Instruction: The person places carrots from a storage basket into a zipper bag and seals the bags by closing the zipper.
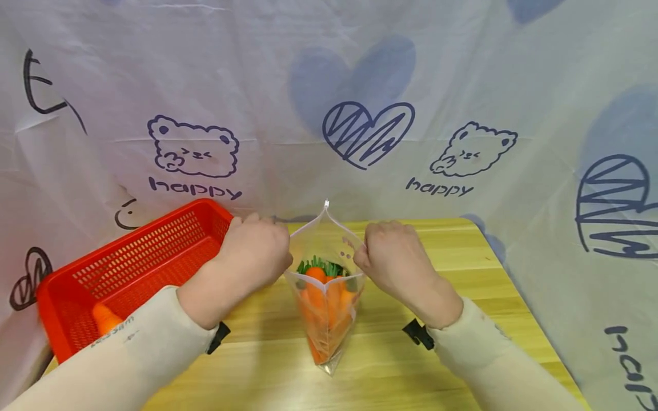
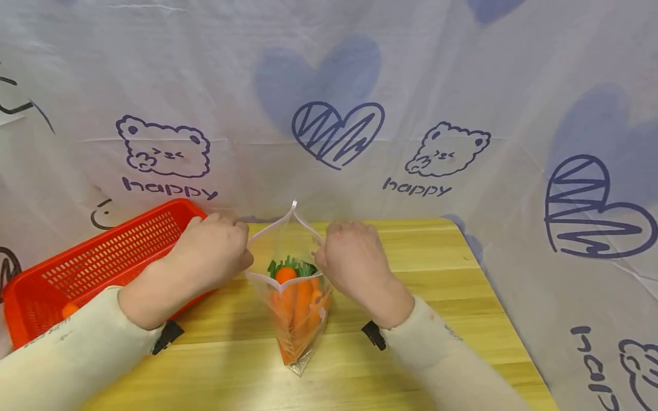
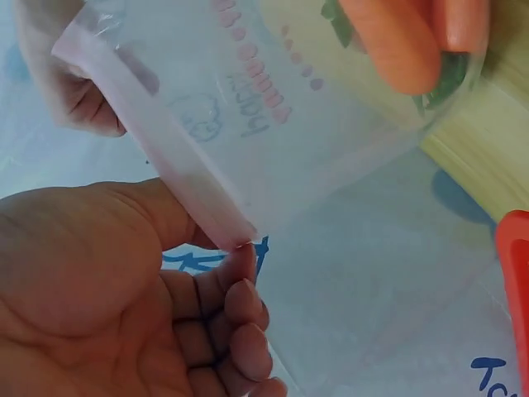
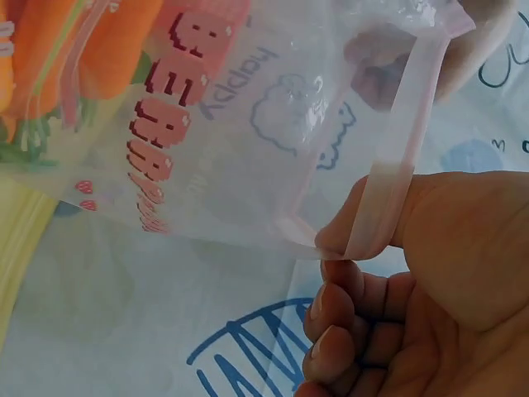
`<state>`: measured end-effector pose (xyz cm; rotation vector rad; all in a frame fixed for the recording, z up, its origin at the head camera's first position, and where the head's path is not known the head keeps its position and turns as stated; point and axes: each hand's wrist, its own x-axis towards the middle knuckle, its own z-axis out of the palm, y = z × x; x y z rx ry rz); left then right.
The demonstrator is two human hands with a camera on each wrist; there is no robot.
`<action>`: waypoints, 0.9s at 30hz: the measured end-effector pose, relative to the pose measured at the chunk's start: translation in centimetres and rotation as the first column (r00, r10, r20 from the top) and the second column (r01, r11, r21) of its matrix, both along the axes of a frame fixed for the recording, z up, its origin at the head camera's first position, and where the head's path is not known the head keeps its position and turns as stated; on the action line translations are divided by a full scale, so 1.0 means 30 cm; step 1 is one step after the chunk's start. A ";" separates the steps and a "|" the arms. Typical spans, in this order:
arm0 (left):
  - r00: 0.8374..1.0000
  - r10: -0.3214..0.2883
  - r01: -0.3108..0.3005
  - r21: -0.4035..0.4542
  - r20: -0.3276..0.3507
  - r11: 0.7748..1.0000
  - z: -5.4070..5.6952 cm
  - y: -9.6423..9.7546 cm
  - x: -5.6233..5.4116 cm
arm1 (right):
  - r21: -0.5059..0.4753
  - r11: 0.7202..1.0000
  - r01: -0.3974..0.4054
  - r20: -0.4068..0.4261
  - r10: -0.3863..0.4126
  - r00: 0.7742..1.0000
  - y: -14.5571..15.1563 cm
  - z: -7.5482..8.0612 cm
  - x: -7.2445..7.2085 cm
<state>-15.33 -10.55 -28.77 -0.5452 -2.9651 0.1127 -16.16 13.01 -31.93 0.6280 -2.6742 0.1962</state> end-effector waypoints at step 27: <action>0.978 -0.139 0.087 0.300 0.155 0.950 -0.005 -0.116 -0.053 | -0.166 0.981 0.101 0.190 -0.068 0.979 -0.024 -0.015 0.022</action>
